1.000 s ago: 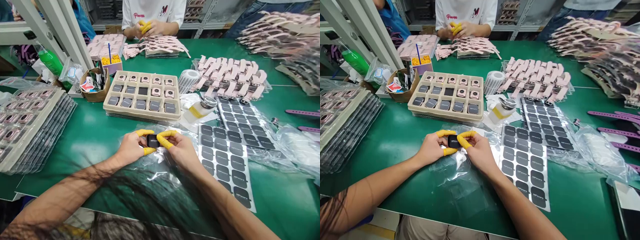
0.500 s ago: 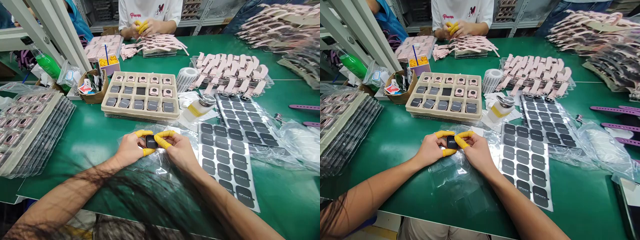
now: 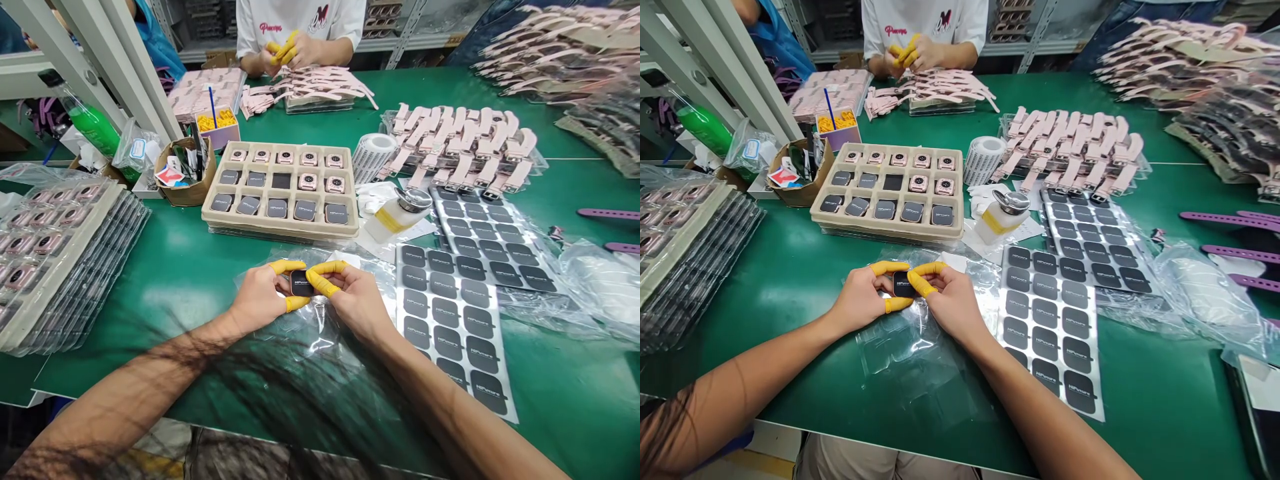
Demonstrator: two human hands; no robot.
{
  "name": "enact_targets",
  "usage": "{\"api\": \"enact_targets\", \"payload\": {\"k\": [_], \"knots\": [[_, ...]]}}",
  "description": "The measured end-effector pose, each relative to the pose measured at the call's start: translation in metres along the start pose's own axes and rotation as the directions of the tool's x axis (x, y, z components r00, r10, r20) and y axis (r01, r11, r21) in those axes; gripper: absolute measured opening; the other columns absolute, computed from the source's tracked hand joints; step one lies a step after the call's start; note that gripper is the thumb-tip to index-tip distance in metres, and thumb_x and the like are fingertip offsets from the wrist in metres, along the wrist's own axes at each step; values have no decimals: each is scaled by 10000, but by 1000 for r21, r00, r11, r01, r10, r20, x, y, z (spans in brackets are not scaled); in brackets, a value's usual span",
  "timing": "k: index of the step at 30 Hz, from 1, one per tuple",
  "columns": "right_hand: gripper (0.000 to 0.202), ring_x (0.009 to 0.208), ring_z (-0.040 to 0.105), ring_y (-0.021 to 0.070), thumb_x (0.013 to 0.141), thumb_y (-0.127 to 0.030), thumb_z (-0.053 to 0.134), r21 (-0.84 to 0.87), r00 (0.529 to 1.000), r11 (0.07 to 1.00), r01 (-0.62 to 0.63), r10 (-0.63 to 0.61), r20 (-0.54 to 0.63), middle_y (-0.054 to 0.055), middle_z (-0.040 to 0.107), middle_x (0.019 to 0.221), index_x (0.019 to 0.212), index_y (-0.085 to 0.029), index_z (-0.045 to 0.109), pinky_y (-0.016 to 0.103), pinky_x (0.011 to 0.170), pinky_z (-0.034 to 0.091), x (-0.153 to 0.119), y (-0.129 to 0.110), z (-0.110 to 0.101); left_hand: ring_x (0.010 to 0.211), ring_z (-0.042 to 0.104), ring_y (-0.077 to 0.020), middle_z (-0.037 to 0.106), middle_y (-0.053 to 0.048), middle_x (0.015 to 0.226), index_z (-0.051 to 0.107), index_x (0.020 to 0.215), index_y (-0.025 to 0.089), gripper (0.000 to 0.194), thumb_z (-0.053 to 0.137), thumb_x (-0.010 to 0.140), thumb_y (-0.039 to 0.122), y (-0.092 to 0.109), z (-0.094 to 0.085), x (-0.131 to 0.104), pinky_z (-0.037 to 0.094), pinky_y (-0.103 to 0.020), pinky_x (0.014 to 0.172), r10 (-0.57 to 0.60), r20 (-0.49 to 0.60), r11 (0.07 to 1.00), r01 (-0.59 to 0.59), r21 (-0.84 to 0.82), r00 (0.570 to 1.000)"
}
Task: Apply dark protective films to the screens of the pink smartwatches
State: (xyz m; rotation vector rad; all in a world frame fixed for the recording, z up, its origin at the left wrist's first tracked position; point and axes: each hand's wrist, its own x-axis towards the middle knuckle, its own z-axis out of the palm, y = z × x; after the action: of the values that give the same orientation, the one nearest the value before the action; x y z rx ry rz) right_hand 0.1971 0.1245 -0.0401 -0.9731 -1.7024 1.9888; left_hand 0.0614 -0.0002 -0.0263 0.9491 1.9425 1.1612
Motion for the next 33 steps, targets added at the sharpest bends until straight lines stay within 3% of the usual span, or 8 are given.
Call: {"api": "enact_targets", "payload": {"k": [8,14,20,24,28,31,33], "knots": [[523,833,682,190,612,-579,917,2,1000,1000,-11,11,-4,81,757,885,880,-163,750,330,806,574,0,-3,1,681,685,-184,786,-25,815,806,1087,208,468,894,634,287,1,0,-1,534,-300,697,20,1,1000,-20,-12,1000],[544,832,697,194,647,-623,894,-6,1000,1000,18,-18,13,73,758,888,908,-170,744,350,816,589,1,2,0,658,650,-153,745,-1,734,773,1224,169,595,885,646,256,2,0,-1,520,-272,694,22,-4,1000,-22,9,1000],[464,819,709,240,636,-574,929,-15,999,999,37,-37,-19,54,721,961,948,-302,722,408,728,623,0,9,0,652,616,-136,703,19,687,772,1223,179,633,932,643,373,3,-2,-2,478,-253,653,32,27,999,-32,-18,999],[563,765,707,200,734,-683,820,13,997,998,58,-57,-58,69,711,1084,1098,-276,684,385,706,630,0,9,3,627,616,-135,701,6,679,795,1122,185,459,885,726,398,-3,3,-1,490,-260,636,45,-44,997,-48,-63,998],[506,775,703,188,879,-653,668,-118,993,987,113,-115,-9,73,732,973,1096,-197,685,354,747,604,0,9,5,716,718,-184,764,-62,834,767,999,150,528,891,709,573,-5,1,-5,599,-306,681,-10,-158,918,-53,-393,987],[312,771,669,181,942,-499,619,-322,940,883,341,-317,126,52,715,878,974,-211,734,323,717,536,0,12,7,715,721,-191,756,-78,904,746,1019,140,635,863,708,681,3,-21,2,633,-360,719,-1,-313,873,-152,-464,950],[258,745,648,170,961,-425,593,-388,887,797,462,-416,200,42,691,853,904,-220,738,310,686,501,2,16,9,682,701,-190,738,-83,900,741,1044,141,644,764,794,734,15,-43,24,627,-385,714,65,-394,917,-211,-338,917]]}}
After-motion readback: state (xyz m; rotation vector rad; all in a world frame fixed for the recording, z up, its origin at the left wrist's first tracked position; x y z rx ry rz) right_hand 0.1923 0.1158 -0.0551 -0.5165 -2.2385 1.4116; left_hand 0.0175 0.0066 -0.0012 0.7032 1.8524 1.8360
